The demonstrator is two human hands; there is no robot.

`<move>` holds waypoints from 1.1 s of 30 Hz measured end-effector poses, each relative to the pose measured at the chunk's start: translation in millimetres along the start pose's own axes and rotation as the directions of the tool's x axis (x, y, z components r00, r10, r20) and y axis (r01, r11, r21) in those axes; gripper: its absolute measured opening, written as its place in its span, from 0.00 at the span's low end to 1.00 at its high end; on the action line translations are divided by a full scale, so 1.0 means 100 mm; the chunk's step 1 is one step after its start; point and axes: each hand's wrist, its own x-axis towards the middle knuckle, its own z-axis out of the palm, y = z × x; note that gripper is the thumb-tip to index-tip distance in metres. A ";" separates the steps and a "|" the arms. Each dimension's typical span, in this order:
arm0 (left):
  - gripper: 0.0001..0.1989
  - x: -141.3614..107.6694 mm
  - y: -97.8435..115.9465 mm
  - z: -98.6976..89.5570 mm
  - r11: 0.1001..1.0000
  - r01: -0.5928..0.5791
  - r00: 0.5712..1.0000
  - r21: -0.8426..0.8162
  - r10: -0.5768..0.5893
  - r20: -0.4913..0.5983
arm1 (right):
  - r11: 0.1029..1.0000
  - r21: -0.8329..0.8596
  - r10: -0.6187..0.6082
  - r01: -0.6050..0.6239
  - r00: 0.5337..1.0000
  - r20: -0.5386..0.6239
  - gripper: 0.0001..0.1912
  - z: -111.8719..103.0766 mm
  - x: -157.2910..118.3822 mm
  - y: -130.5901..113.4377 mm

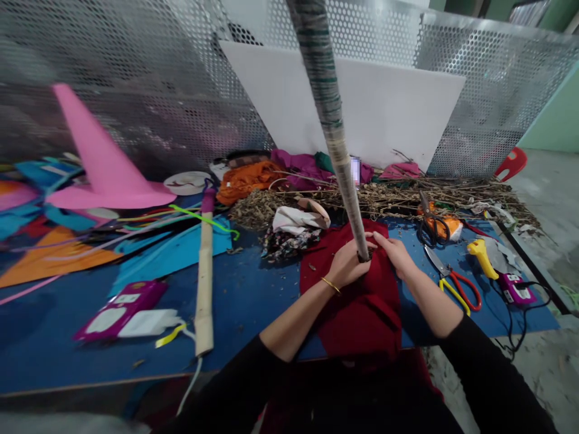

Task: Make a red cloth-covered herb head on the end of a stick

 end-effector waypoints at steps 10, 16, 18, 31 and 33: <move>0.18 -0.03 0.04 -0.04 1.000 -0.014 1.000 -0.004 0.014 0.025 | 0.981 0.129 -0.125 0.146 0.979 -0.158 0.23 -0.13 0.02 0.06; 0.14 -0.03 0.05 -0.04 0.996 -0.089 0.996 -0.006 0.089 0.026 | 0.955 0.242 -0.127 0.172 0.973 -0.192 0.18 -0.25 -0.09 -0.04; 0.14 -0.04 0.05 -0.03 0.997 -0.083 0.996 0.007 0.082 0.028 | 0.958 0.209 -0.161 0.197 0.971 -0.178 0.18 -0.22 -0.12 -0.07; 0.13 -0.05 0.10 0.04 0.994 0.078 0.995 0.071 -0.074 -0.061 | 0.846 -0.306 -0.449 0.438 0.893 0.038 0.13 0.02 -0.61 0.01; 0.28 -0.05 0.14 0.06 0.989 0.124 0.978 0.077 -0.109 -0.176 | 0.853 -0.298 -0.445 0.429 0.896 0.015 0.13 0.01 -0.60 0.00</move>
